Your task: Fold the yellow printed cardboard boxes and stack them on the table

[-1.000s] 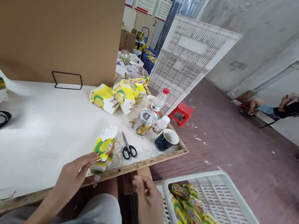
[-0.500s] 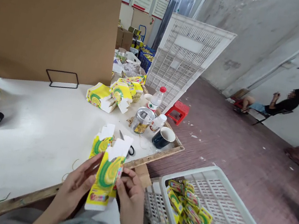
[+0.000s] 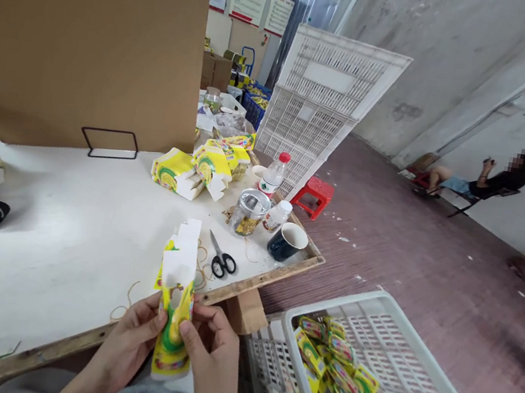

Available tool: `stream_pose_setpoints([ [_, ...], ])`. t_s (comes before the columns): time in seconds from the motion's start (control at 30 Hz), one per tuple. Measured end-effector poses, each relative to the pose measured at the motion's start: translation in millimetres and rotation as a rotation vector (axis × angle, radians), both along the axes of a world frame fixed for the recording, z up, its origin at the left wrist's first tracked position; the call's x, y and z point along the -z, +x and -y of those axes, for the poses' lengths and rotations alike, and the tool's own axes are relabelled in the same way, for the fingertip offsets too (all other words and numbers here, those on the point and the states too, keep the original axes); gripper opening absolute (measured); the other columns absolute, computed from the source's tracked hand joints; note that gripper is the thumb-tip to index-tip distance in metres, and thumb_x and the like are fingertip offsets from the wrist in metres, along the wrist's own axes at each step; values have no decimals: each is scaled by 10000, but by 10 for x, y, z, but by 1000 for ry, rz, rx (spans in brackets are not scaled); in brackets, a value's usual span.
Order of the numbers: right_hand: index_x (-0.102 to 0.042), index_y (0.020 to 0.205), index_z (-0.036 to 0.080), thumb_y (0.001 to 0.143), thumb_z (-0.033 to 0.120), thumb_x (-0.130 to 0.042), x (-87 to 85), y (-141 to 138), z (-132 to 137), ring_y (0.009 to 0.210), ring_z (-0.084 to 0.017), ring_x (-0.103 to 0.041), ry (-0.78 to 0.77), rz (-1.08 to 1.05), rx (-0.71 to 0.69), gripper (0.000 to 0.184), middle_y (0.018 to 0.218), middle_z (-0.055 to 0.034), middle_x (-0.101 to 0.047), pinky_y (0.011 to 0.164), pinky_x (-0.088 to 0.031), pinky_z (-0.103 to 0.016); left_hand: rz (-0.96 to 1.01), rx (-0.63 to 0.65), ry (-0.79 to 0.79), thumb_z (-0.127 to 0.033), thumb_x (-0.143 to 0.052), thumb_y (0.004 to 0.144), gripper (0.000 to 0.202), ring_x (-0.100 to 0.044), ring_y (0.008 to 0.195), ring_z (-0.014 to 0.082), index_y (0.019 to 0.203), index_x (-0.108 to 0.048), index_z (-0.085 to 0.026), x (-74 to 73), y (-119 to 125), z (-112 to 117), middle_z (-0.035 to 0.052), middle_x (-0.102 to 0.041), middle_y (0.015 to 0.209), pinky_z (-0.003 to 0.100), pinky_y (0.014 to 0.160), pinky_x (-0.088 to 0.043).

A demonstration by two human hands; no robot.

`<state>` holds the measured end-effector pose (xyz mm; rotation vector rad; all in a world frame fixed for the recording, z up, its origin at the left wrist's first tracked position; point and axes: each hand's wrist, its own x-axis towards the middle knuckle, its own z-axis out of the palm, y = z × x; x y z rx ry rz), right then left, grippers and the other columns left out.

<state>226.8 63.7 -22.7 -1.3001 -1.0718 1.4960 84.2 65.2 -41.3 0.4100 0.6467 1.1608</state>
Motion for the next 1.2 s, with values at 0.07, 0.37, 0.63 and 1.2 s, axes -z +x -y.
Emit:
stream_pose_setpoints([
  [0.07, -624, 941, 106, 802, 564, -691, 62, -32, 24, 835, -178, -636, 18, 44, 10, 483, 945, -118, -676, 762, -518, -266, -86, -31, 3, -405, -791, 769, 414, -688, 988, 230, 1088, -700, -156, 27, 14, -13, 112, -734, 1037, 313, 900, -520],
  [0.37, -483, 1265, 161, 885, 472, -625, 152, 103, -28, 797, -151, -589, 132, 119, 13, 511, 1048, -114, -633, 747, -498, -263, -560, -46, 190, -407, -605, 928, 650, -633, 1148, 218, 1443, -250, -230, -24, -74, 50, 143, -632, 1293, 300, 946, -495],
  [0.63, -600, 946, 137, 949, 488, -519, -121, 331, -121, 724, -99, -518, 199, 202, -225, 360, 808, -44, -561, 646, -417, -179, -295, 222, 236, -314, -681, 879, 332, -679, 958, 205, 1145, -511, -213, -45, -137, 115, 99, -699, 1090, 275, 797, -502],
  [1.2, -593, 1251, 130, 866, 437, -594, -88, 340, -148, 611, -88, -430, 132, 450, -226, 492, 720, 0, -479, 561, -352, -182, -592, 161, 278, -345, -607, 923, 457, -561, 1265, 238, 1357, -534, -223, 41, -129, 89, 121, -563, 1404, 344, 1056, -452],
])
